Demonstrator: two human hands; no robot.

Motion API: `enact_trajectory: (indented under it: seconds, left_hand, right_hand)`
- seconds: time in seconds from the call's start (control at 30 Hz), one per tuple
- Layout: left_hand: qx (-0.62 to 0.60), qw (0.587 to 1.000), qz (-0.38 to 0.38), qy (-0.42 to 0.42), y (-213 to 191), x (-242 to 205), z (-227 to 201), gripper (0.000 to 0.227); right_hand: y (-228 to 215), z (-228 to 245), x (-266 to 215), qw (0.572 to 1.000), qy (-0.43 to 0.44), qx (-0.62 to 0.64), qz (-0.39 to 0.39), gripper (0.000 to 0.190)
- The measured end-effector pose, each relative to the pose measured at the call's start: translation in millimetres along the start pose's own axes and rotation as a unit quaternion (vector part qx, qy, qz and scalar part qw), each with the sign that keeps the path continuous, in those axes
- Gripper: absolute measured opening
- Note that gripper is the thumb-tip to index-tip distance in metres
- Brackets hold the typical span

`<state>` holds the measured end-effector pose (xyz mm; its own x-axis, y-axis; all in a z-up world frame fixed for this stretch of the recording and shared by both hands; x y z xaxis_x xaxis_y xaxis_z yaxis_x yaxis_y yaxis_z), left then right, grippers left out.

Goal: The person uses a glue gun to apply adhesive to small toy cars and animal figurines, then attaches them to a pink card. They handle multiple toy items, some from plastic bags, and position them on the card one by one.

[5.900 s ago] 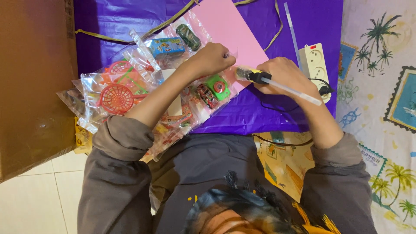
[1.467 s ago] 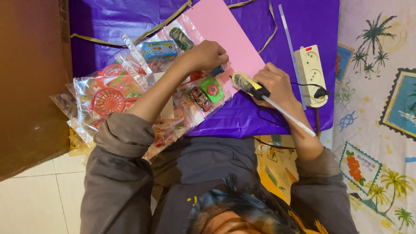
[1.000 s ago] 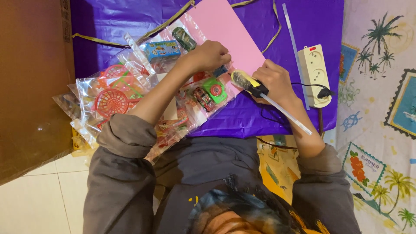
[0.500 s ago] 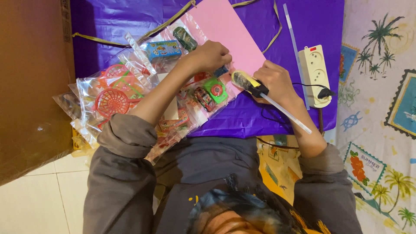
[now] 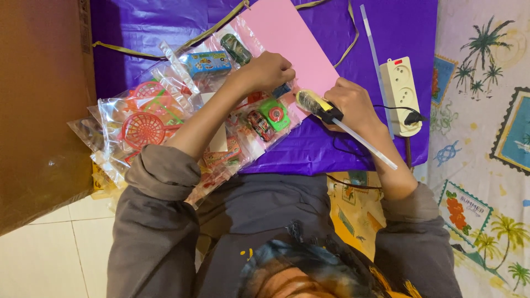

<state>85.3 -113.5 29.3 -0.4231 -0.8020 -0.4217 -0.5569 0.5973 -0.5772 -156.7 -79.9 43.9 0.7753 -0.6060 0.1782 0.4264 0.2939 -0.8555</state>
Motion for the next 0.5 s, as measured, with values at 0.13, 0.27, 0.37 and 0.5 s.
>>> enact_trajectory:
  seconds: [0.13,0.27,0.37,0.5]
  left_hand:
    - [0.022,1.0,0.003,-0.001,1.8,2.1,1.2,0.038]
    - [0.004,1.0,-0.004,-0.007,0.8,1.8,0.0,0.042]
    - [0.009,1.0,-0.003,-0.01,1.6,-0.9,-1.5,0.044]
    - [0.026,1.0,-0.007,-0.007,1.7,1.9,0.3,0.041]
  right_hand:
    - [-1.7,2.5,0.2,1.0,0.004,-0.005,0.002,0.033]
    - [-4.5,4.4,1.5,1.0,0.011,0.004,0.005,0.035]
    - [-2.7,3.3,-0.6,1.0,0.014,0.014,0.01,0.035]
    - [-1.5,-0.7,-1.4,1.0,0.013,0.003,0.017,0.035]
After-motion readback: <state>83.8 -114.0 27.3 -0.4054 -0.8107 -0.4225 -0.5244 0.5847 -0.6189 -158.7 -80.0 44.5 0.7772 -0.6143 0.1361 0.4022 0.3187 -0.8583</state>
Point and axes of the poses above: each hand's wrist, its own x-axis towards the middle knuckle, its own y-axis out of the palm, z = x × y, the point moved 3 cm from there along x, towards the middle knuckle, and after that the axes turned 5 degrees about x, right-handed, at the moved point
